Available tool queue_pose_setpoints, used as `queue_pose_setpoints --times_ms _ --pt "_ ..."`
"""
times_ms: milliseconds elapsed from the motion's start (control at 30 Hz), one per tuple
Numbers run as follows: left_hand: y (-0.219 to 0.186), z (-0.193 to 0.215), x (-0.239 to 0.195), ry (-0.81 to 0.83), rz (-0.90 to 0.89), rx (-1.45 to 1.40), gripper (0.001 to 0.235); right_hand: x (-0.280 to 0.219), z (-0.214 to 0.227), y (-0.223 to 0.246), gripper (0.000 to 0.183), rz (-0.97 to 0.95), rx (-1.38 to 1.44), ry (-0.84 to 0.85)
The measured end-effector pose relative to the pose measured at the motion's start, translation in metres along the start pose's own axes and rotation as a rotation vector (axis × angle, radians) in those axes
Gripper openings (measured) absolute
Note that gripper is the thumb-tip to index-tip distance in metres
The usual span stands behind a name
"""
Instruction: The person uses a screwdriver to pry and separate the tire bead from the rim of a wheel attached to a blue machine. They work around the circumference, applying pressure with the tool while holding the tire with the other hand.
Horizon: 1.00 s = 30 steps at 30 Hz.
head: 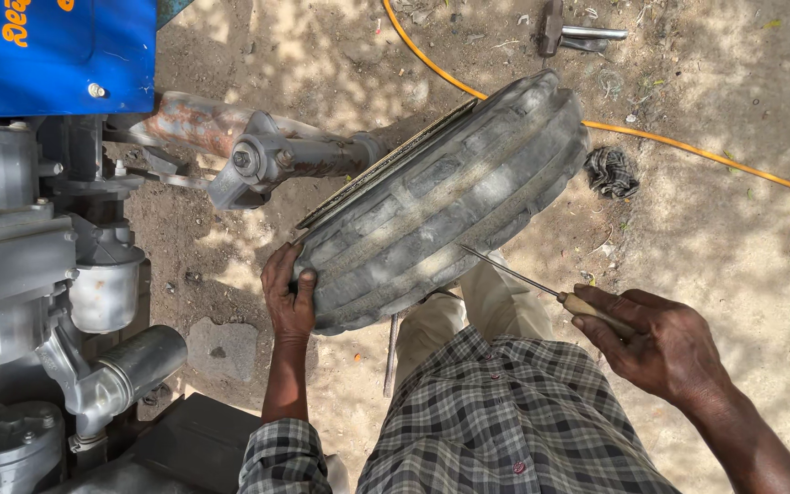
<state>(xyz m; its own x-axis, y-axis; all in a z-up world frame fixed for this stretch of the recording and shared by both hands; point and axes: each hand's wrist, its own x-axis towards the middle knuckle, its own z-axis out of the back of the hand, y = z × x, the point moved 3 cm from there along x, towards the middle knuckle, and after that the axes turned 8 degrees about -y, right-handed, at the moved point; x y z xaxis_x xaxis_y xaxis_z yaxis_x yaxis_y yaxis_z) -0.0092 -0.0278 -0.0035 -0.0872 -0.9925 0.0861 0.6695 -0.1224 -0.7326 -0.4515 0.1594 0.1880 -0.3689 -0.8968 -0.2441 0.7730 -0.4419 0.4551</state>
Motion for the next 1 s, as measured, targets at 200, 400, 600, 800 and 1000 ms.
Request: queue_pose_setpoints --times_ms 200,400,600,800,1000 --pt "0.025 0.011 -0.003 0.049 0.082 -0.072 0.064 0.004 0.007 -0.015 0.042 -0.016 -0.029 -0.051" --pt "0.031 0.025 -0.004 0.09 0.359 -0.168 0.073 -0.009 -0.004 -0.014 0.041 0.01 0.053 0.024" --pt "-0.024 0.022 -0.002 -0.191 0.484 -0.163 0.059 -0.011 -0.005 -0.016 0.049 -0.077 0.006 0.1" --pt "-0.12 -0.043 0.025 -0.127 0.025 0.086 0.052 -0.007 -0.001 -0.006 0.039 0.081 0.167 -0.023" --pt "-0.14 -0.056 0.031 -0.059 0.027 0.256 0.056 -0.005 -0.004 -0.006 0.038 0.0 -0.008 0.034"
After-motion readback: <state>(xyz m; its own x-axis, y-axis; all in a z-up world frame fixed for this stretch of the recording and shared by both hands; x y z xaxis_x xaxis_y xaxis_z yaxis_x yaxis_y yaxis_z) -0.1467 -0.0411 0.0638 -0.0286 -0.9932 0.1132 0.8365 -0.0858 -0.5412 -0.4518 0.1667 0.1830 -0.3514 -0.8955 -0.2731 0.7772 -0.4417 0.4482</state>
